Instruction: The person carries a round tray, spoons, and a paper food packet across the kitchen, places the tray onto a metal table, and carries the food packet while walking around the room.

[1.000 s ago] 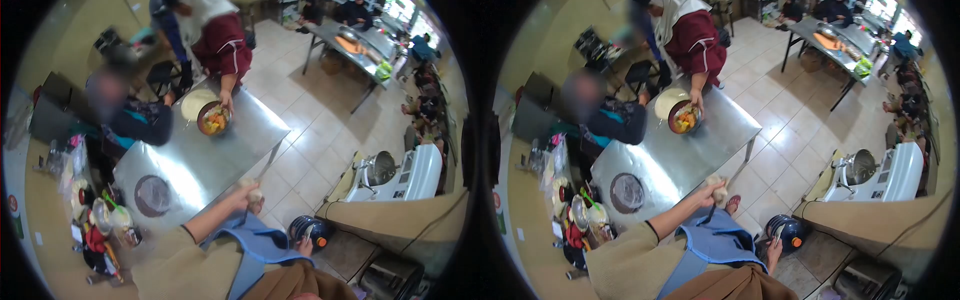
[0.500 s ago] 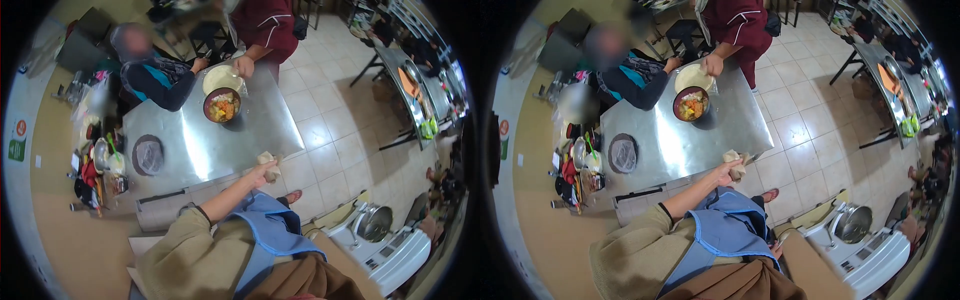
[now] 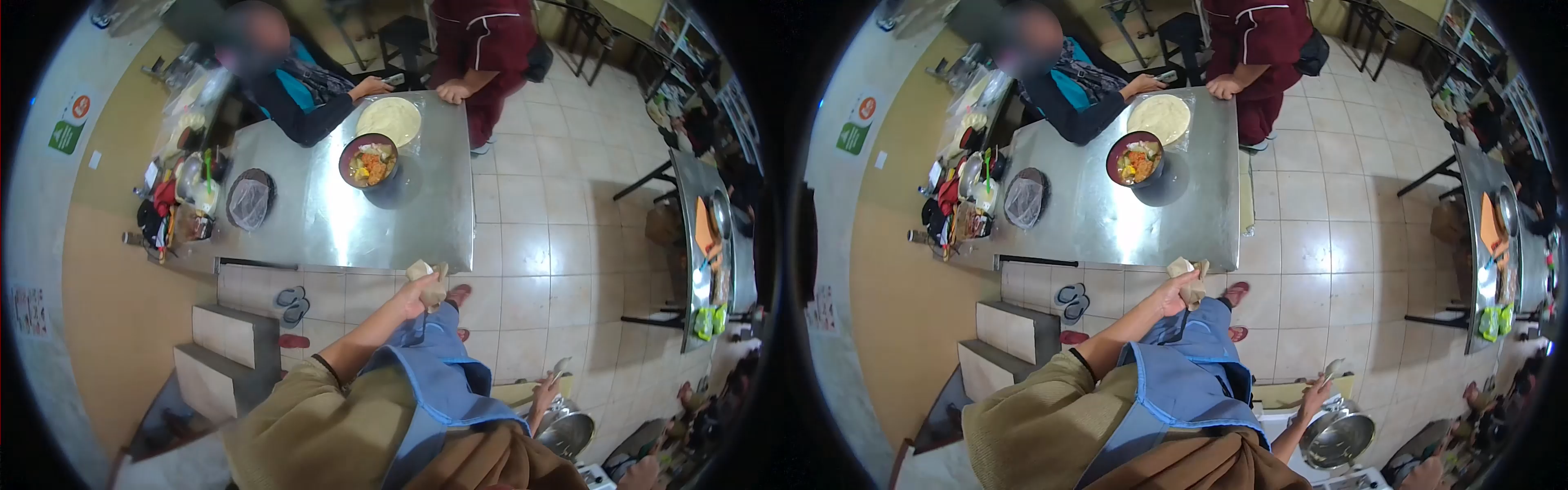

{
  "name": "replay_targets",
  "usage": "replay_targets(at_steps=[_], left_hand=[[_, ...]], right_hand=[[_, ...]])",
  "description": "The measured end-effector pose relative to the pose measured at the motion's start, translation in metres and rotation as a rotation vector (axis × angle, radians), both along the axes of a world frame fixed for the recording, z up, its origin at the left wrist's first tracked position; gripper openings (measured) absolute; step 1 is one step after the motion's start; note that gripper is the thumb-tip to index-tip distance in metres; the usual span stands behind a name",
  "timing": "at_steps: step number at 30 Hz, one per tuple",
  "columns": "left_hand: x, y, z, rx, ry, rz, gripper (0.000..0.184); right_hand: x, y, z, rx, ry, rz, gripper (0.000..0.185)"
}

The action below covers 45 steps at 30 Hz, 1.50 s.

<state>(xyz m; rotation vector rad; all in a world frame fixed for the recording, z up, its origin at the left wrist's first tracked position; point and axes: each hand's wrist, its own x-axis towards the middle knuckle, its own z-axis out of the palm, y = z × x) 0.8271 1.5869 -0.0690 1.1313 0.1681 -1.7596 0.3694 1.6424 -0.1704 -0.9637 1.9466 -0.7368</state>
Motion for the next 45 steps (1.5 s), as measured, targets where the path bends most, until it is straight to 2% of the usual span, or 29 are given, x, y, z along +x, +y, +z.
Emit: replay_targets(at_steps=[1,5,9,13,14,17,20,23,26,27,28,30,31,33,36,39,41,42,45], left_hand=[[-0.006,-0.005,-0.007,0.022,-0.014,0.038,0.028],[-0.027,-0.042,-0.014,0.018,-0.034,0.105,0.027],[-0.043,-0.095,-0.018,0.042,0.079,0.025,0.027],[-0.061,-0.153,-0.020,0.049,0.095,-0.039,0.028],[-0.066,-0.165,-0.013,0.027,0.010,-0.032,0.029],[-0.083,-0.190,-0.006,-0.059,-0.019,0.049,0.029],[-0.107,-0.201,-0.011,-0.036,-0.066,0.065,0.031],[-0.141,-0.204,-0.021,0.022,-0.018,0.033,0.030],[-0.180,-0.204,-0.034,-0.050,0.151,-0.018,0.019],[-0.196,-0.207,-0.035,0.019,0.139,0.015,0.018],[-0.208,-0.209,-0.035,-0.094,0.253,-0.040,0.018],[-0.231,-0.218,-0.041,-0.070,0.173,-0.036,0.017],[-0.243,-0.224,-0.043,-0.066,0.120,-0.025,0.017],[-0.263,-0.230,-0.042,-0.064,0.043,-0.018,0.019],[-0.286,-0.255,-0.031,-0.018,0.050,-0.086,0.020],[-0.315,-0.278,-0.023,0.077,0.034,-0.138,0.020],[-0.328,-0.311,-0.038,0.031,0.136,-0.192,0.018],[-0.340,-0.333,-0.041,0.089,0.101,-0.164,0.017],[-0.375,-0.399,-0.028,-0.030,0.103,-0.205,0.023]], right_hand=[[0.005,-0.002,-0.005,-0.021,-0.062,0.008,0.032],[-0.006,0.021,-0.052,0.244,-0.156,-0.008,0.032],[-0.019,0.032,-0.053,0.370,-0.195,-0.088,0.032],[-0.039,0.020,-0.051,0.398,-0.215,-0.137,0.032],[-0.044,0.017,-0.052,0.399,-0.221,-0.156,0.032],[-0.064,0.003,-0.055,0.400,-0.252,-0.199,0.031],[-0.093,-0.003,-0.063,0.408,-0.281,-0.243,0.031],[-0.128,-0.011,-0.081,0.396,-0.318,-0.301,0.031],[-0.172,-0.011,-0.120,0.330,-0.382,-0.425,0.031],[-0.186,-0.014,-0.127,0.297,-0.394,-0.477,0.031],[-0.201,-0.016,-0.136,0.289,-0.391,-0.519,0.031],[-0.209,-0.061,-0.077,0.278,-0.314,-0.532,0.028],[-0.222,-0.079,-0.069,0.291,-0.266,-0.523,0.028],[-0.249,-0.100,-0.065,0.342,-0.174,-0.464,0.026],[-0.279,-0.131,-0.060,0.250,-0.230,-0.614,0.025],[-0.302,-0.161,-0.064,0.214,-0.246,-0.616,0.025],[-0.308,-0.177,-0.071,0.209,-0.273,-0.599,0.025],[-0.307,-0.186,-0.075,0.220,-0.290,-0.590,0.025],[-0.304,-0.212,-0.083,0.253,-0.308,-0.576,0.025]])
